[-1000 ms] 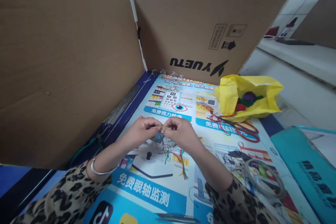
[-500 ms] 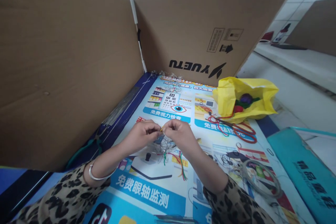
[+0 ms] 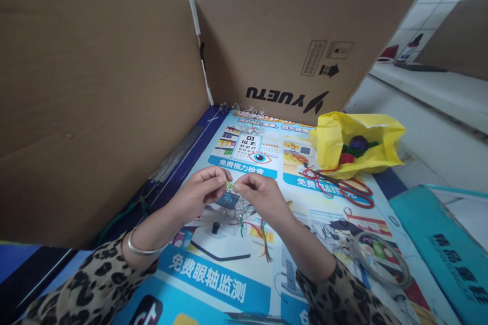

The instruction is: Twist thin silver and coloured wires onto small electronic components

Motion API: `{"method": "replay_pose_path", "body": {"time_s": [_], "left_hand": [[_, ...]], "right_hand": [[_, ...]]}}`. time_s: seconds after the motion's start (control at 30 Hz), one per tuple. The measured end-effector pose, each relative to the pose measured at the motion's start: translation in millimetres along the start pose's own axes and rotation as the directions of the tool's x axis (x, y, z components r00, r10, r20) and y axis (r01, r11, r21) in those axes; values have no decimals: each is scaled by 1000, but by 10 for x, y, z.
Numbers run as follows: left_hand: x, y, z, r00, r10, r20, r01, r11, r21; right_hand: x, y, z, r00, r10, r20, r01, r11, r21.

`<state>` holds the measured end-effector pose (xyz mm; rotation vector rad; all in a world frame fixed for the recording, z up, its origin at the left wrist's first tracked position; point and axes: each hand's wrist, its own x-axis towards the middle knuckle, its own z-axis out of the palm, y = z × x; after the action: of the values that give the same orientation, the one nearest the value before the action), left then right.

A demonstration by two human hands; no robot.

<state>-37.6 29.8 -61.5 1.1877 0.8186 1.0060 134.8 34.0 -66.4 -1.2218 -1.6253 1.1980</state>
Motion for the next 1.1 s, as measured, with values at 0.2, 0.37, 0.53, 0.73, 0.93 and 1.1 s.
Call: {"method": "replay_pose_path", "body": {"time_s": [0.2,0.37,0.53,0.73,0.93,1.1], "left_hand": [[11,-32,-46,997,-1,78,12,988,-152],[31,-68,-32,997,-74,18,74,997,-14],[33,-70,1,997,-76,18,75,997,33],[-21,-14,35,998,31,46,-45,936,348],[-42,-52,34,979,201,14,-170,785,596],[19,-51,-35,996,63,65,-81,936,342]], "right_hand": [[7,-6,-55,998,-65,-14,64,997,-51],[-11,-24,-40,994,-111,-8,111,992,-60],[-22,21,-16,936,-349,-55,339,931,-133],[-44,30,9,809,-588,-23,545,763,-348],[-69,-19,50,724,-688,44,619,621,-481],[-46,-31,-66,781,-624,-28,532,687,-495]]}}
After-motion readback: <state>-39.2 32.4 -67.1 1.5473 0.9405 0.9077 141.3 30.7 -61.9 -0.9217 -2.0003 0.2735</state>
